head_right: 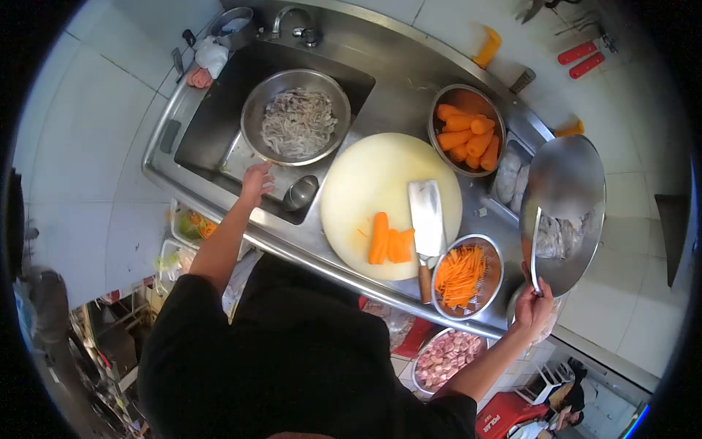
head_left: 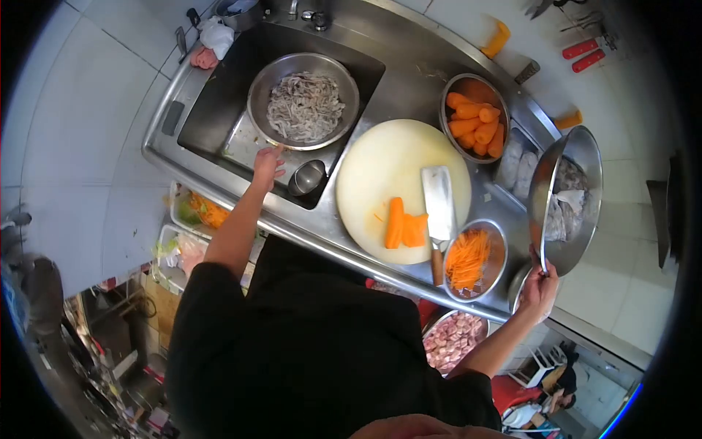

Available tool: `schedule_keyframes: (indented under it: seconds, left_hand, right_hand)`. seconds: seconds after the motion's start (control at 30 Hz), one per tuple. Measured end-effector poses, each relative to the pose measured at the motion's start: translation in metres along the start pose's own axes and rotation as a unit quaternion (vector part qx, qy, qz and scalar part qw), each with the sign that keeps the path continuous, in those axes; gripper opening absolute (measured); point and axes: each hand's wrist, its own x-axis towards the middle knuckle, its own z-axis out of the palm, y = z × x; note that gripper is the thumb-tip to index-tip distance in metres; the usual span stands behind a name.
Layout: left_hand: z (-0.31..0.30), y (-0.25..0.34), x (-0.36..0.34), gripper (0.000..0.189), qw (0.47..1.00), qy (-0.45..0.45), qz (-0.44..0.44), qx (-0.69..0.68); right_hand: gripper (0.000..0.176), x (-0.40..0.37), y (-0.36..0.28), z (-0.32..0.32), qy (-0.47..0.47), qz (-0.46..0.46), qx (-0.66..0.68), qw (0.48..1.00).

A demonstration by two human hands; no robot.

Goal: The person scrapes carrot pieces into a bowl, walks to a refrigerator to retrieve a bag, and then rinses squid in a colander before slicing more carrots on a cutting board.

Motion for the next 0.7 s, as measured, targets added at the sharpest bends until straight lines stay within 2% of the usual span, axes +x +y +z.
schedule_keyframes:
  seconds: [0.07,0.17,0.2,0.27,0.3,0.37,0.4,0.43,0.5,0.57,0.7]
  left_hand:
    - [-0.001,0.003,0.055,0.062,0.998,0.001,-0.062,-0.009]
    - [0.000,-0.032,0.151,0.061,0.985,-0.030,-0.146,-0.092]
    - [0.001,-0.045,0.169,0.060,0.977,-0.059,-0.140,-0.150]
    - [0.005,-0.061,0.187,0.058,0.948,-0.112,-0.127,-0.268]
    - [0.009,-0.048,0.177,0.048,0.952,-0.075,-0.120,-0.272]
    - [0.009,-0.052,0.192,0.043,0.966,-0.025,-0.138,-0.219]
    - [0.008,-0.052,0.197,0.041,0.971,0.001,-0.145,-0.192]
    - [0.006,-0.041,0.194,0.037,0.968,0.016,-0.155,-0.194]
    - [-0.012,-0.022,0.188,0.038,0.971,-0.005,-0.148,-0.190]
    - [-0.039,-0.022,0.202,0.036,0.968,-0.059,-0.158,-0.187]
    - [-0.098,-0.021,0.198,0.028,0.970,-0.062,-0.175,-0.160]
  right_hand:
    - [0.039,-0.034,0.024,0.015,0.000,0.015,0.013,1.000]
    - [0.022,-0.088,0.070,0.050,0.023,0.025,-0.046,0.998]
    - [0.018,-0.102,0.086,0.065,0.039,0.042,-0.039,0.998]
    - [0.012,-0.128,0.124,0.097,0.068,0.076,-0.023,0.995]
    - [0.013,-0.137,0.142,0.114,0.074,0.077,-0.032,0.994]
    - [0.014,-0.152,0.180,0.154,0.103,0.081,-0.052,0.990]
    - [0.015,-0.140,0.184,0.114,0.022,0.126,0.004,0.992]
    - [0.015,-0.145,0.199,0.140,0.060,0.117,-0.035,0.991]
    - [0.014,-0.149,0.229,0.186,0.114,0.136,-0.104,0.979]
    - [0.010,-0.138,0.242,0.189,0.096,0.156,-0.093,0.979]
    - [0.006,-0.124,0.278,0.223,0.095,0.146,-0.107,0.979]
